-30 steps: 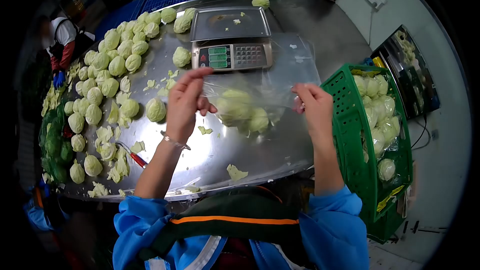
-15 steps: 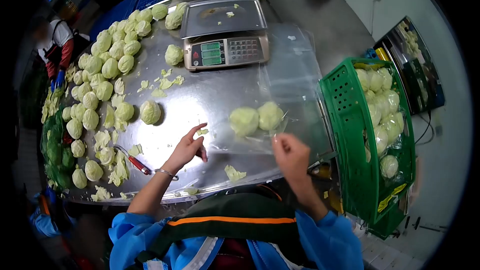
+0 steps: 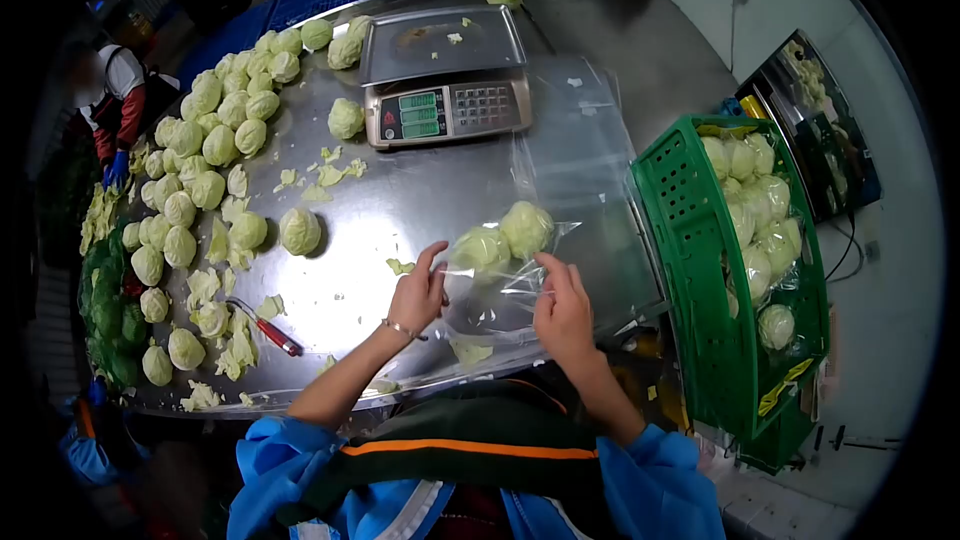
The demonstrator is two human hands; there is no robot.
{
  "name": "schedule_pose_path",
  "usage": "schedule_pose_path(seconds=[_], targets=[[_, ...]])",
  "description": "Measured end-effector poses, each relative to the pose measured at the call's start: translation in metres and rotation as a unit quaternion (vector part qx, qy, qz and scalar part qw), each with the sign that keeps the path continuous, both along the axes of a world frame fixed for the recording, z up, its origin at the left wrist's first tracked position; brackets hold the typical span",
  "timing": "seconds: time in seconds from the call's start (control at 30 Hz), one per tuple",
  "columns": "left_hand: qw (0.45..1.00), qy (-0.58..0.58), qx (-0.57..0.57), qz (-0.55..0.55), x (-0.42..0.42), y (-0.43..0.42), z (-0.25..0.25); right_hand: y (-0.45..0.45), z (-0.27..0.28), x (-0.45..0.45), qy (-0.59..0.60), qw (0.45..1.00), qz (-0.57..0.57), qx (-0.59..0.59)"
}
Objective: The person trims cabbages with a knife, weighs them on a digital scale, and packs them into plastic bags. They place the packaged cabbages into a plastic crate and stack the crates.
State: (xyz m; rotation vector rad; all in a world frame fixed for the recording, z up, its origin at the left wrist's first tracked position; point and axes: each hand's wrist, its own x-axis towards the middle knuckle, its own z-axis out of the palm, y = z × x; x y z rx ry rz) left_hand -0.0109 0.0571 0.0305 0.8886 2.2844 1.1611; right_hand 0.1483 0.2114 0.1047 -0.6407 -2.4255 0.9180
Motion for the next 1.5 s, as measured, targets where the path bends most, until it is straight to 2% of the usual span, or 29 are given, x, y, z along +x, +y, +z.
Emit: schedule_pose_path(seconds=[0.1,0.2,0.3,0.33,0.43,0.47,0.5,0.57,0.63,0.7,0.77,0.83,0.87,0.97,1.0,1.03,1.07,1.17,1.23,1.27,1.33,1.4,1.5], targets=[[0.993,-0.082,0.088,0.017,-0.025,0.032,0.072,0.042,-0.014,-0.013,-0.060,0.998,0.006,0.000],[0.991,-0.016,0.130,-0.034,-0.023,0.046,0.149,0.069,0.043,-0.024,0.090,0.992,-0.067,-0.063],[0.980,0.017,0.191,-0.056,-0.037,0.047,0.186,0.063,0.062,-0.039,0.180,0.972,-0.081,-0.127],[0.979,0.084,0.169,-0.082,-0.064,0.059,0.160,0.072,0.054,-0.052,0.146,0.978,-0.046,-0.139],[0.995,0.035,0.040,-0.081,-0.068,0.039,0.206,0.064,0.076,-0.064,0.084,0.988,-0.049,-0.122],[0.996,0.020,0.075,-0.051,-0.059,0.025,0.211,0.049,0.092,-0.060,0.129,0.970,-0.037,-0.201],[0.998,-0.002,0.062,-0.024,-0.057,0.011,0.214,0.047,0.088,-0.062,0.139,0.974,-0.032,-0.178],[0.996,0.030,0.079,-0.003,-0.070,0.008,0.164,0.048,0.075,-0.076,0.172,0.977,-0.017,-0.127],[0.999,-0.014,0.031,-0.006,-0.080,-0.001,0.135,0.054,0.063,-0.080,0.136,0.982,0.047,0.124],[0.995,0.065,0.072,-0.031,-0.080,-0.009,0.095,0.037,0.056,-0.078,0.121,0.993,0.006,-0.003],[0.998,-0.031,0.050,0.002,-0.073,-0.015,0.076,0.033,0.056,-0.074,0.053,0.998,0.024,-0.020],[0.989,-0.145,-0.039,0.005,-0.070,-0.025,0.082,0.022,0.057,-0.071,0.037,0.998,0.040,-0.011],[0.980,-0.195,-0.042,-0.001,-0.073,-0.030,0.076,0.019,0.060,-0.071,0.031,0.998,0.051,-0.006],[0.969,-0.216,-0.117,-0.036,-0.078,-0.054,0.062,0.011,0.069,-0.061,-0.028,0.998,0.057,0.009],[0.952,-0.266,-0.139,-0.055,-0.079,-0.061,0.062,0.008,0.076,-0.059,-0.014,0.998,0.057,0.028],[0.922,-0.306,-0.214,-0.104,-0.087,-0.065,0.051,0.004,0.083,-0.054,-0.003,0.997,0.057,0.047],[0.911,-0.340,-0.217,-0.083,-0.082,-0.070,0.059,-0.001,0.090,-0.050,0.008,0.996,0.057,0.065],[0.890,-0.413,-0.184,-0.056,-0.078,-0.078,0.059,-0.046,0.115,-0.058,0.095,0.988,0.121,0.027],[0.881,-0.445,-0.154,-0.034,-0.077,-0.073,0.066,-0.071,0.099,-0.080,0.140,0.931,0.305,0.143],[0.876,-0.460,-0.144,-0.016,-0.076,-0.071,0.069,-0.076,0.061,-0.098,0.082,0.935,0.327,0.114],[0.850,-0.512,-0.123,-0.008,-0.072,-0.074,0.061,-0.084,0.025,-0.107,-0.020,0.938,0.340,0.062],[0.838,-0.533,-0.117,-0.014,-0.067,-0.075,0.057,-0.084,0.026,-0.108,-0.123,0.938,0.325,0.006],[0.808,-0.584,-0.072,0.023,-0.066,-0.077,0.052,-0.084,0.015,-0.116,-0.165,0.918,0.360,-0.026]])
